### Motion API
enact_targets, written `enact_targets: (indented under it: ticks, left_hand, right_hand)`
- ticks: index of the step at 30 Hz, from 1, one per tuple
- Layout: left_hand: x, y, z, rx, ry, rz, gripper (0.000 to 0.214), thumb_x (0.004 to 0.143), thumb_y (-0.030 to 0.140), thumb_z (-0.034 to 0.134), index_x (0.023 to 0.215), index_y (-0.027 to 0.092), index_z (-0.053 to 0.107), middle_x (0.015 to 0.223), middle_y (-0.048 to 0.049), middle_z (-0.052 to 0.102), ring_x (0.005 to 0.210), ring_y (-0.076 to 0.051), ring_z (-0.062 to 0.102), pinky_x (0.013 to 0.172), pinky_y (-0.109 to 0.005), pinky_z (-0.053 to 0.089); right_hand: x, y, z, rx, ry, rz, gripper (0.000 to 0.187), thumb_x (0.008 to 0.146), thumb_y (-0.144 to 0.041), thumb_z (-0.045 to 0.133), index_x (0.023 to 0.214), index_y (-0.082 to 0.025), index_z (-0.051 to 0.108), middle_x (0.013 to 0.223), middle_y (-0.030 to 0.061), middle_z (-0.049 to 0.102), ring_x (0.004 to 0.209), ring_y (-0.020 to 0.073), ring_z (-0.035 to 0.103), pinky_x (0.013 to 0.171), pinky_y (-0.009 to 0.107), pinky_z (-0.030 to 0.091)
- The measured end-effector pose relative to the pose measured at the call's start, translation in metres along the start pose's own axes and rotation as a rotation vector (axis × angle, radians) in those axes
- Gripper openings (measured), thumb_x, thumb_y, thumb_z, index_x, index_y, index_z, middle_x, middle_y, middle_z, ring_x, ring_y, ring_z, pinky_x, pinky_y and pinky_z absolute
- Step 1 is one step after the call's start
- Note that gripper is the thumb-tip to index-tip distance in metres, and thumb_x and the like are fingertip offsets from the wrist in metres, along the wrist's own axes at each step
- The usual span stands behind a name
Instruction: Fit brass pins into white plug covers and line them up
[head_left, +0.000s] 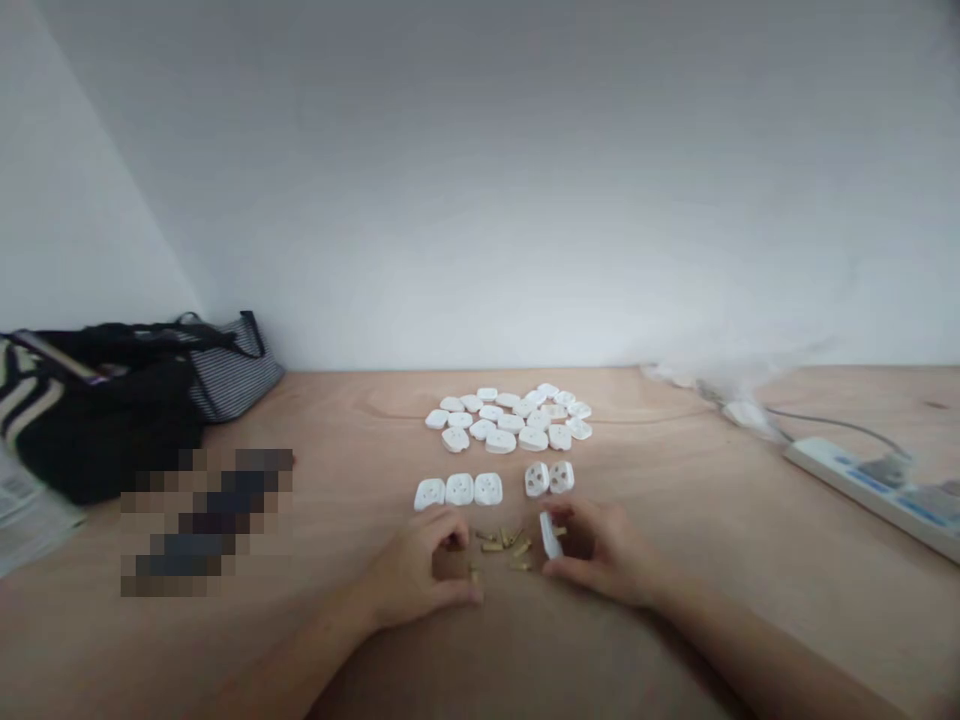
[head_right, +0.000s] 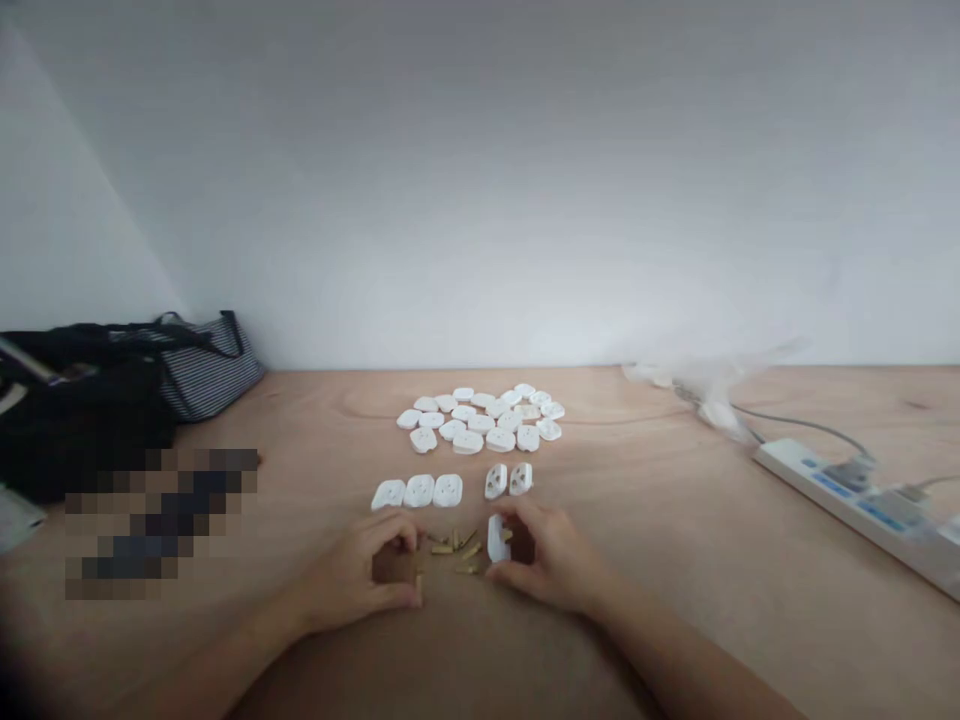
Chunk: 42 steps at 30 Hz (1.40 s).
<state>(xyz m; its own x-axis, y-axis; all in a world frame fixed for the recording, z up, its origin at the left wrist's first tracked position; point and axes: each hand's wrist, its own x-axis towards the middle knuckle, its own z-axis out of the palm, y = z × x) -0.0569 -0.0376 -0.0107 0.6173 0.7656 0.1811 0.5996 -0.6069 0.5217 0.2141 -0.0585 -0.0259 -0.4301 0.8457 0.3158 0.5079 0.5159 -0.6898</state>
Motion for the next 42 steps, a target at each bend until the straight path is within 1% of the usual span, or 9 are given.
enact_targets:
  ticks: [4, 8, 14, 20, 27, 33, 36, 39, 42]
  left_hand:
    - [0.003, -0.001, 0.005, -0.003, 0.041, -0.041, 0.021, 0.077, 0.033, 0.064, 0.075, 0.018, 0.049, 0.079, -0.0004, 0.055, 0.073, -0.016, 0.051, 0.065, -0.025, 0.039]
    - [0.003, -0.002, 0.007, 0.002, 0.049, -0.026, 0.021, 0.077, 0.032, 0.064, 0.074, 0.018, 0.049, 0.079, -0.0001, 0.054, 0.072, -0.016, 0.050, 0.065, -0.025, 0.039]
    - [0.002, -0.002, 0.007, -0.013, 0.043, -0.035, 0.023, 0.072, 0.032, 0.068, 0.078, 0.018, 0.051, 0.080, -0.0006, 0.055, 0.073, -0.017, 0.052, 0.066, -0.026, 0.041]
    - [0.001, -0.001, 0.005, -0.019, 0.029, -0.027, 0.023, 0.073, 0.033, 0.068, 0.084, 0.018, 0.054, 0.085, -0.0021, 0.057, 0.077, -0.018, 0.054, 0.069, -0.028, 0.043]
    - [0.001, -0.002, 0.004, 0.001, 0.035, 0.020, 0.022, 0.074, 0.032, 0.068, 0.088, 0.019, 0.057, 0.086, -0.0025, 0.059, 0.079, -0.019, 0.055, 0.069, -0.028, 0.043]
    - [0.003, 0.003, 0.008, -0.020, 0.125, 0.142, 0.013, 0.078, 0.027, 0.066, 0.084, 0.019, 0.060, 0.087, -0.0040, 0.061, 0.084, -0.019, 0.055, 0.076, -0.031, 0.044]
    - [0.005, 0.008, 0.011, -0.040, 0.169, 0.207, 0.007, 0.079, 0.023, 0.064, 0.084, 0.018, 0.062, 0.086, -0.0047, 0.062, 0.083, -0.018, 0.056, 0.075, -0.030, 0.044]
    - [0.009, 0.014, 0.016, -0.030, 0.245, 0.232, 0.007, 0.082, 0.021, 0.060, 0.080, 0.018, 0.065, 0.081, -0.0051, 0.061, 0.079, -0.018, 0.056, 0.073, -0.030, 0.044]
    - [0.012, 0.023, 0.020, 0.000, 0.281, 0.218, 0.011, 0.084, 0.023, 0.058, 0.081, 0.019, 0.069, 0.076, -0.0048, 0.061, 0.074, -0.018, 0.055, 0.069, -0.030, 0.042]
  right_hand:
    - [0.002, -0.004, 0.001, -0.031, 0.011, -0.062, 0.040, 0.074, -0.034, 0.069, 0.111, -0.022, 0.057, 0.097, 0.0063, 0.065, 0.084, 0.0216, 0.062, 0.074, 0.033, 0.050]
    - [0.001, -0.003, -0.001, -0.048, 0.036, -0.118, 0.048, 0.076, -0.031, 0.067, 0.121, -0.022, 0.053, 0.113, 0.0104, 0.061, 0.102, 0.0256, 0.058, 0.087, 0.038, 0.046]
    - [-0.002, 0.003, -0.011, 0.009, 0.117, -0.112, 0.048, 0.080, -0.026, 0.060, 0.126, -0.023, 0.047, 0.120, 0.0095, 0.058, 0.103, 0.0234, 0.058, 0.088, 0.037, 0.046]
    - [-0.003, -0.001, -0.009, 0.025, 0.028, -0.057, 0.043, 0.068, -0.020, 0.068, 0.109, -0.022, 0.053, 0.103, 0.0052, 0.065, 0.091, 0.0220, 0.062, 0.080, 0.033, 0.049]
    - [0.000, 0.001, -0.005, 0.092, 0.117, -0.115, 0.030, 0.062, -0.020, 0.072, 0.082, -0.022, 0.049, 0.098, 0.0032, 0.066, 0.090, 0.0198, 0.062, 0.079, 0.031, 0.047]
    - [-0.001, 0.007, -0.001, 0.129, 0.102, -0.104, 0.026, 0.065, -0.031, 0.074, 0.079, -0.022, 0.054, 0.096, 0.0038, 0.067, 0.089, 0.0208, 0.063, 0.079, 0.033, 0.049]
    - [-0.002, 0.010, 0.003, 0.177, 0.121, -0.069, 0.033, 0.067, -0.031, 0.074, 0.095, -0.022, 0.058, 0.098, 0.0050, 0.068, 0.091, 0.0218, 0.063, 0.082, 0.035, 0.049]
    - [-0.002, 0.007, 0.006, 0.257, 0.120, -0.083, 0.054, 0.072, -0.030, 0.071, 0.120, -0.022, 0.050, 0.107, 0.0074, 0.065, 0.096, 0.0218, 0.061, 0.085, 0.036, 0.049]
    - [-0.002, -0.001, 0.009, 0.270, 0.069, -0.143, 0.046, 0.080, -0.028, 0.063, 0.124, -0.024, 0.048, 0.113, 0.0080, 0.060, 0.102, 0.0213, 0.058, 0.091, 0.038, 0.046]
